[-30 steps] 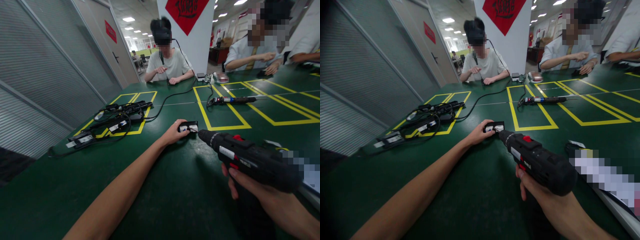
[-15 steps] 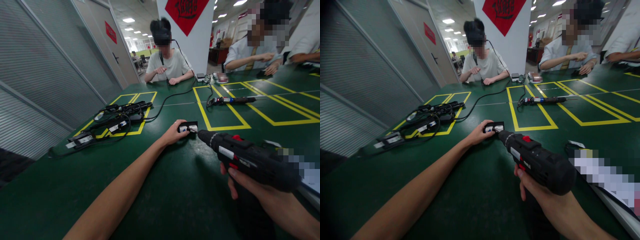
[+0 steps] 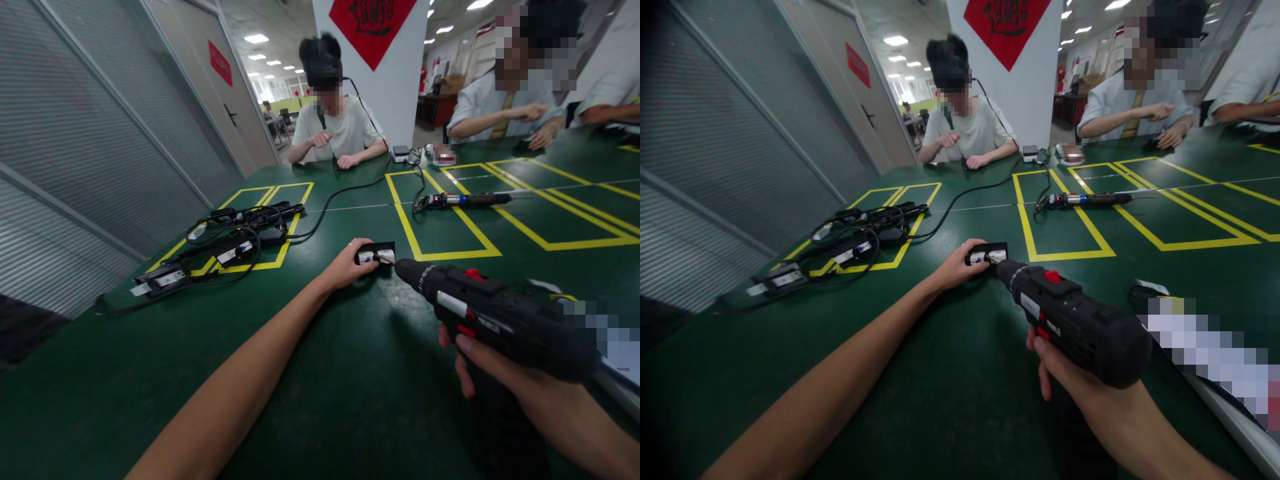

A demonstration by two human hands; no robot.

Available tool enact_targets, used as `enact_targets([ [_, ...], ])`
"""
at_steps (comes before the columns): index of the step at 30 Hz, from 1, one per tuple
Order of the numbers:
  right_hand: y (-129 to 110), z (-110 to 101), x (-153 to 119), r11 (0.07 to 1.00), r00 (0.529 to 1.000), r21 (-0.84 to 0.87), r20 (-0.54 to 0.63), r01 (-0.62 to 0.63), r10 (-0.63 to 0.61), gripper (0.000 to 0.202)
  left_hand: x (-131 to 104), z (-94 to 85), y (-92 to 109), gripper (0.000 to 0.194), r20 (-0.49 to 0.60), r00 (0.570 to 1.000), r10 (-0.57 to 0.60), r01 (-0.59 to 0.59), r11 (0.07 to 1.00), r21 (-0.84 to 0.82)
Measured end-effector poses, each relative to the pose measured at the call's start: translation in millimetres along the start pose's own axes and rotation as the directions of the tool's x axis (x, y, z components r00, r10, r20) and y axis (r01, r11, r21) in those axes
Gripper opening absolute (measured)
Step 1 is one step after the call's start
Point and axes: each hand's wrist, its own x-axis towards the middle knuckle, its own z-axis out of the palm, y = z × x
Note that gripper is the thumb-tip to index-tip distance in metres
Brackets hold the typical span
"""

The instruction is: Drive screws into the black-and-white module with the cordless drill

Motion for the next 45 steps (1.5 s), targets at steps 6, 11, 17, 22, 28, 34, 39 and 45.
enact_targets([
  [6,-5,-2,0,0.999,0.997,-0.018,0.060,-0.049,0.050,0.024,-1,-0.5,2,0.052,-0.002,1.000,-0.018,0.018,1.000,-0.002],
  [11,-8,0,1,0.997,0.994,-0.010,0.068,-0.080,0.080,0.027,-1,-0.8,4,0.052,0.000,0.999,-0.034,0.034,0.999,0.002],
  [17,-9,1,0,0.997,0.995,-0.014,0.073,-0.074,0.075,0.028,-1,-1.5,4,0.051,0.003,1.000,-0.007,0.007,1.000,0.007],
  [22,-11,1,1,0.997,0.996,-0.005,0.054,-0.074,0.074,0.027,-2,-1.9,3,0.055,0.004,1.000,0.003,-0.003,1.000,0.018],
  [28,-15,3,0,0.997,0.997,0.036,0.041,-0.067,0.066,0.028,-3,-2.8,5,0.055,0.012,1.000,-0.008,0.008,1.000,0.019],
  [34,-8,0,1,0.998,0.997,-0.029,0.054,-0.052,0.054,0.028,-3,-2.0,6,0.055,0.005,1.000,-0.009,0.008,1.000,0.014],
  [39,-2,-1,2,0.996,0.992,0.005,0.089,-0.091,0.090,0.032,-3,-2.8,6,0.055,0.015,1.000,-0.015,0.015,1.000,0.020],
  [45,-4,0,0,0.996,0.994,0.001,0.064,-0.092,0.092,0.033,-3,-2.7,6,0.055,0.016,1.000,-0.005,0.004,0.999,0.036],
])
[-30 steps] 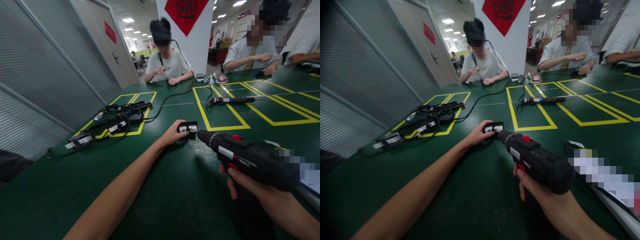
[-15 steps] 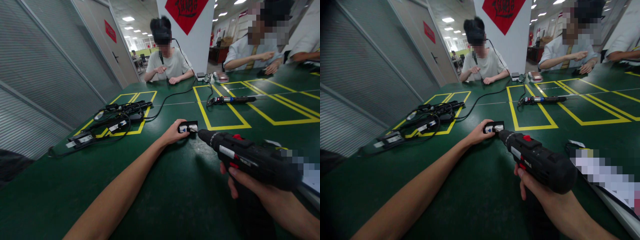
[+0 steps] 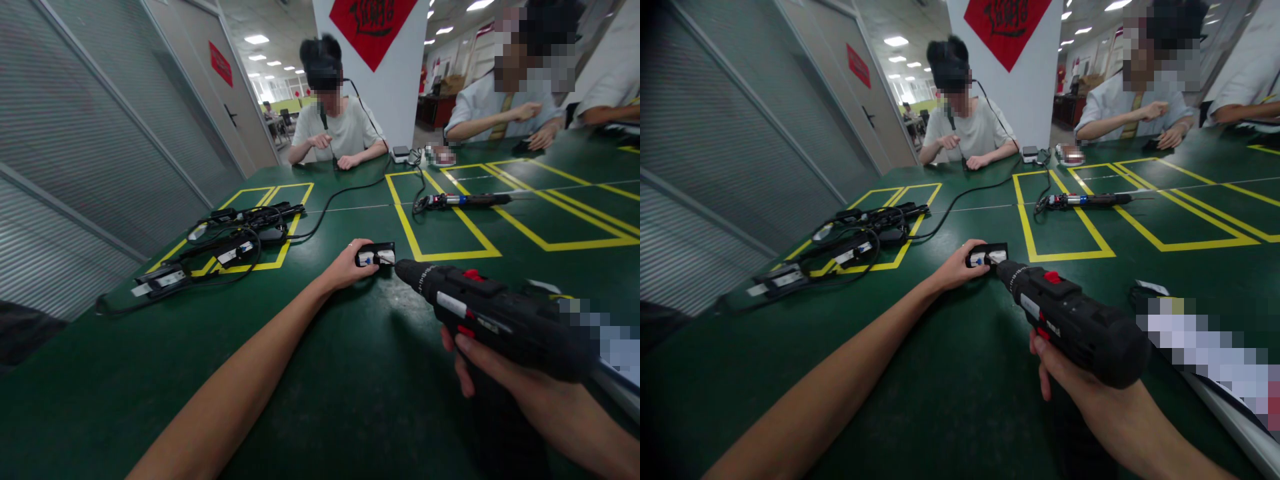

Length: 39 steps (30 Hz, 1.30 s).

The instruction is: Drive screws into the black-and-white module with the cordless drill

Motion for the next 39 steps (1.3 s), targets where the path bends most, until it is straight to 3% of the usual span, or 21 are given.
enact_targets([
  [27,-2.1,-0.1,-0.5,1.000,1.000,-0.030,-0.007,-0.005,0.004,0.035,0.3,0.7,-2.3,0.055,-0.012,1.000,0.015,-0.015,1.000,0.010],
  [39,-2.9,-0.1,4.6,0.998,0.999,-0.038,0.002,0.041,-0.041,0.025,0.3,1.2,-3.3,0.055,-0.017,1.000,0.012,-0.013,1.000,-0.024],
])
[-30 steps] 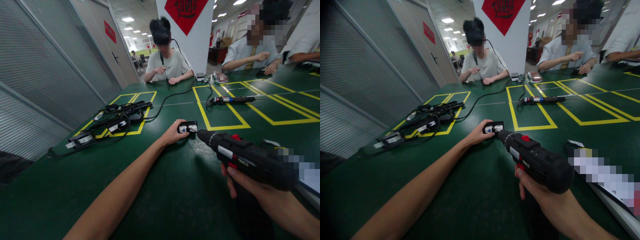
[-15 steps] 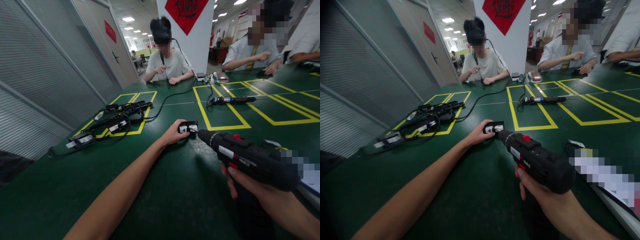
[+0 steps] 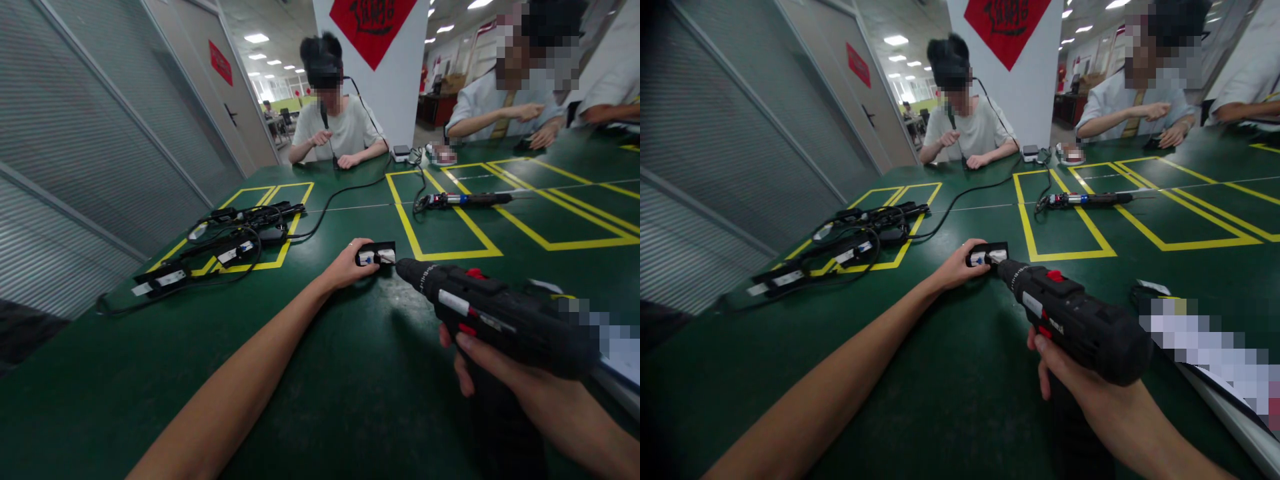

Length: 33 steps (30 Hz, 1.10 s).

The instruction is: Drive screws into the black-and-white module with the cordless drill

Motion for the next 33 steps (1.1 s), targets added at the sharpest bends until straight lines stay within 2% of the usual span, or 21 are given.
enact_targets([
  [9,2,0,-4,0.998,0.999,0.049,-0.011,-0.031,0.031,0.023,1,0.4,-2,0.056,0.006,1.000,0.007,-0.007,1.000,0.001],
  [16,-8,-1,-3,0.999,0.999,0.021,-0.040,-0.033,0.034,0.020,1,-0.2,0,0.055,0.007,1.000,0.014,-0.014,1.000,0.009],
  [19,-15,2,-2,1.000,0.996,0.004,-0.087,-0.003,0.004,0.017,1,-0.2,0,0.055,0.012,1.000,0.013,-0.013,1.000,0.021],
  [22,-17,3,-3,0.999,0.994,-0.011,-0.101,-0.036,0.035,0.016,1,0.1,-1,0.055,0.011,1.000,0.014,-0.015,1.000,0.026],
  [28,5,-5,-4,0.999,0.999,-0.022,-0.020,-0.043,0.043,0.024,1,0.0,-1,0.055,0.012,1.000,0.021,-0.021,1.000,0.023],
  [33,10,-6,-3,0.997,0.997,-0.039,-0.028,-0.072,0.071,0.030,1,-0.9,1,0.056,0.015,1.000,0.010,-0.010,1.000,0.006],
])
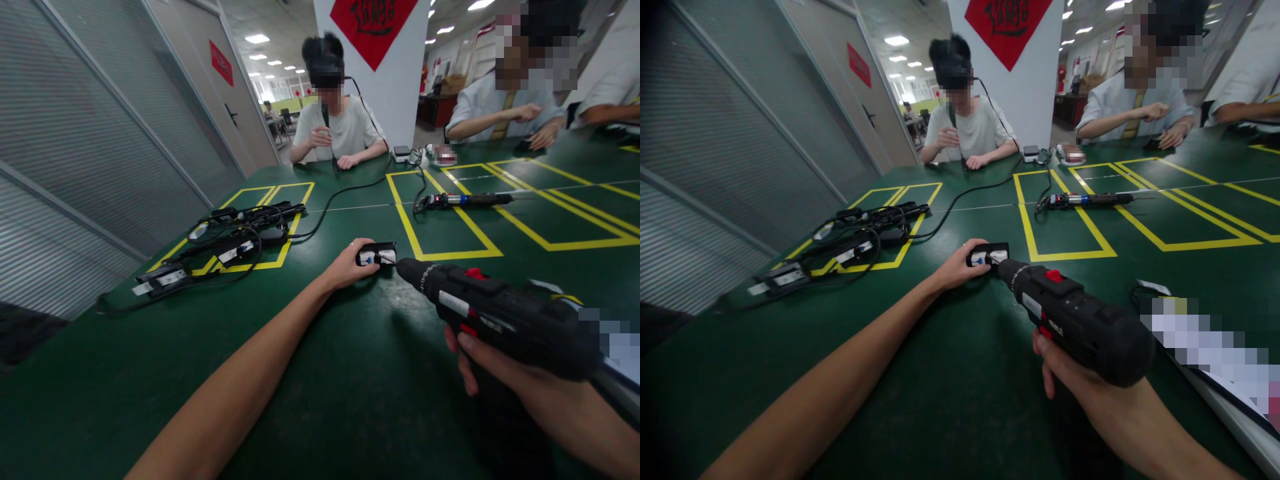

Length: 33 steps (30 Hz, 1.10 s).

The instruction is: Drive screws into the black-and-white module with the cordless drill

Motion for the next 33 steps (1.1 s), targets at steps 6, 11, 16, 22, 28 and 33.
enact_targets([
  [6,-7,2,2,1.000,1.000,-0.003,0.007,0.009,-0.009,0.031,-1,-0.3,0,0.055,0.003,1.000,-0.006,0.006,1.000,0.004],
  [11,-12,3,-1,0.998,0.999,0.050,-0.005,0.039,-0.038,0.025,0,0.2,0,0.055,0.003,1.000,-0.011,0.011,1.000,0.001],
  [16,-9,1,-1,1.000,1.000,-0.014,0.022,0.013,-0.012,0.029,0,0.1,1,0.056,0.004,1.000,-0.015,0.015,1.000,0.015],
  [22,-15,3,-1,0.999,0.999,0.027,0.023,0.034,-0.034,0.028,1,-0.2,0,0.054,0.007,1.000,-0.004,0.004,1.000,0.015],
  [28,-21,7,-4,0.994,0.998,0.084,-0.023,0.064,-0.063,0.020,0,-0.1,0,0.055,0.003,1.000,-0.022,0.022,1.000,0.001],
  [33,-24,7,-2,0.994,0.996,0.076,-0.043,0.083,-0.080,0.020,0,-0.1,2,0.050,-0.008,0.999,-0.037,0.037,0.999,-0.007],
])
